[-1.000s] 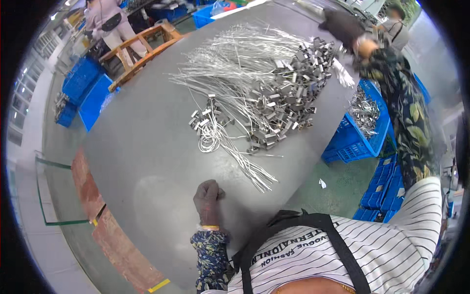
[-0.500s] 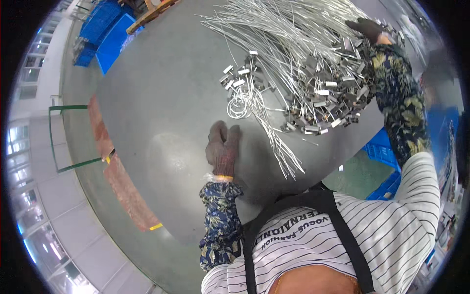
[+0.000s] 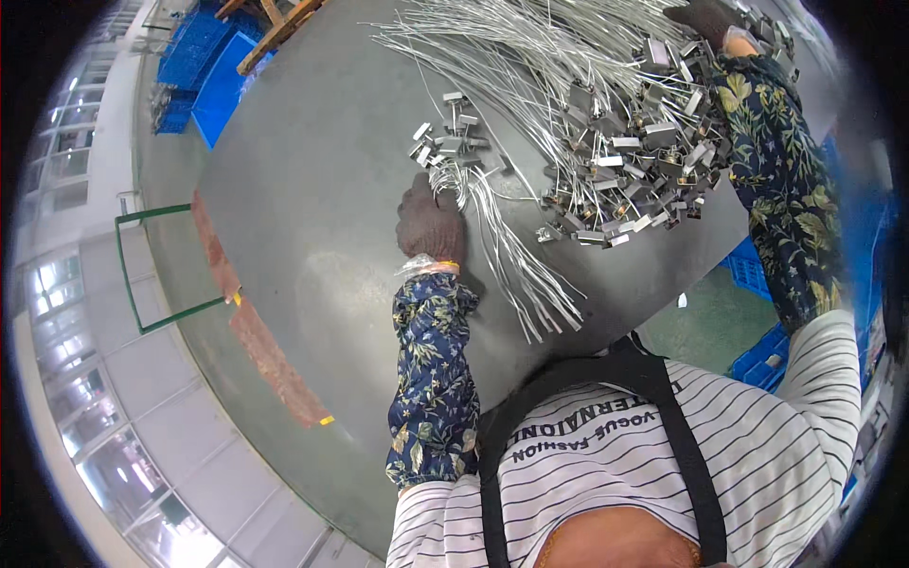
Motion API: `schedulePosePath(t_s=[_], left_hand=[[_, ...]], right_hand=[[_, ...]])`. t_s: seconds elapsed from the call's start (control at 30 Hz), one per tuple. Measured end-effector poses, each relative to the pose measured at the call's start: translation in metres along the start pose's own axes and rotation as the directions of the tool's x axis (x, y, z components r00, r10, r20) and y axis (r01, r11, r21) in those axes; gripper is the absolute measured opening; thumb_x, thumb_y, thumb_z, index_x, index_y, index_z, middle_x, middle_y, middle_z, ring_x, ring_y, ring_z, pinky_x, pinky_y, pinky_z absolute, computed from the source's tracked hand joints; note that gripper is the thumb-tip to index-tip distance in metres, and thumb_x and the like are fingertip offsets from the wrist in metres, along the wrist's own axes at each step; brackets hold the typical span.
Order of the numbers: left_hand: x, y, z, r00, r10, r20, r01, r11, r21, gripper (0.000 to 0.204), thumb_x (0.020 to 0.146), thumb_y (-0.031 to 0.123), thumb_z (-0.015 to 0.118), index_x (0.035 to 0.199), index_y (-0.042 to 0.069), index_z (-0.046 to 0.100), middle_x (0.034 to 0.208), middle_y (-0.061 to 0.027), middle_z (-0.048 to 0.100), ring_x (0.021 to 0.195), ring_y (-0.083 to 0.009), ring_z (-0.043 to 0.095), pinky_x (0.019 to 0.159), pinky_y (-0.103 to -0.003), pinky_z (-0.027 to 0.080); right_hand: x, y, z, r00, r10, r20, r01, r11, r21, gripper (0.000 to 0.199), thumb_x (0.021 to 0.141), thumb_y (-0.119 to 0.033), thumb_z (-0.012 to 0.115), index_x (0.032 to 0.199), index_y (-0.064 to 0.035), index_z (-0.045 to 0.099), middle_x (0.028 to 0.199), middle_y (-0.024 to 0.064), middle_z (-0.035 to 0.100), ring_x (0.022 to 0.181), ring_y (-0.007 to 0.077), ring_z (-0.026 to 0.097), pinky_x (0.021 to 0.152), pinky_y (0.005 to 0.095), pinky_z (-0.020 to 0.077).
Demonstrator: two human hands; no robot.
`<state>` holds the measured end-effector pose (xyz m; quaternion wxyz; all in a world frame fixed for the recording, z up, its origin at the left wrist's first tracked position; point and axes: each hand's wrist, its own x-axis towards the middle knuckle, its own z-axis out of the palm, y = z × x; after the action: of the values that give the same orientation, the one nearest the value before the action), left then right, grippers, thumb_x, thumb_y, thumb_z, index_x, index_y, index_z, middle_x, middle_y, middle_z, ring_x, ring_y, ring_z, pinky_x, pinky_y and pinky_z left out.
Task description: Sorting, organizing, and bundling multiple wire harnesses on a production table.
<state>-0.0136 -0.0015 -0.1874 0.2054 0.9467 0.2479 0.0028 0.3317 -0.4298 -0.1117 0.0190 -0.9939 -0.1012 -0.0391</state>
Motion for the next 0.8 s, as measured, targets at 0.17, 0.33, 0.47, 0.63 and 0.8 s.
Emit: schedulePosePath(t_s=[0.17,0.33,0.47,0.63,0.8], left_hand=[[0.009,0.017,-0.012,0.953,-0.238,0.186,0.243,0.97,-0.006,0.055,0.085,0.038,0.064,0.123,-0.001,0.058,0.117,-0.0269,0.065,0.108,-0.0454,0.063,0.095,-0.049,0.049],[0.017,-0.022,0.008,0.925,-0.292,0.242,0.361,0.872,-0.329,0.073,0.079,0.05,0.069,0.12,-0.009,0.06,0.102,-0.0251,0.071,0.097,-0.0353,0.07,0.086,-0.041,0.053],[0.014,0.0,0.021,0.872,-0.291,0.393,0.419,0.86,-0.292,0.063,0.082,0.048,0.064,0.109,-0.009,0.064,0.105,-0.0305,0.068,0.102,-0.0392,0.068,0.091,-0.043,0.051],[0.029,-0.065,0.063,0.942,-0.197,0.271,0.282,0.903,-0.324,0.034,0.076,0.03,0.075,0.104,0.014,0.066,0.08,-0.0158,0.07,0.071,-0.0369,0.069,0.065,-0.044,0.055],[0.047,-0.036,0.058,0.988,-0.046,0.145,0.059,0.994,-0.089,0.02,0.083,0.017,0.067,0.103,0.016,0.067,0.088,-0.02,0.071,0.084,-0.0401,0.069,0.07,-0.048,0.056]], right_hand=[[-0.016,-0.02,-0.004,0.958,0.077,-0.275,-0.048,0.993,0.108,0.064,0.08,-0.049,0.076,0.121,-0.0007,0.065,0.12,0.0241,0.066,0.115,0.0399,0.061,0.098,0.0459,0.0478],[-0.036,-0.054,-0.022,0.901,0.066,-0.428,0.139,0.892,0.431,0.042,0.088,-0.027,0.073,0.123,-0.0037,0.065,0.12,0.0186,0.068,0.117,0.0329,0.061,0.1,0.0404,0.0466],[-0.059,-0.066,-0.06,0.929,0.058,-0.365,0.173,0.804,0.569,0.029,0.09,-0.017,0.071,0.116,-0.0039,0.068,0.108,0.0126,0.071,0.102,0.0232,0.064,0.092,0.0364,0.0504],[-0.055,-0.147,-0.03,0.907,-0.294,-0.302,0.402,0.386,0.83,0.033,0.096,-0.027,0.066,0.117,-0.0018,0.069,0.113,0.0097,0.072,0.104,0.0204,0.067,0.095,0.0329,0.0512],[-0.125,-0.232,-0.039,0.807,-0.567,-0.165,0.554,0.63,0.544,0.026,0.087,-0.028,0.067,0.105,-0.0097,0.07,0.093,0.0122,0.071,0.086,0.0284,0.069,0.08,0.0405,0.0538]])
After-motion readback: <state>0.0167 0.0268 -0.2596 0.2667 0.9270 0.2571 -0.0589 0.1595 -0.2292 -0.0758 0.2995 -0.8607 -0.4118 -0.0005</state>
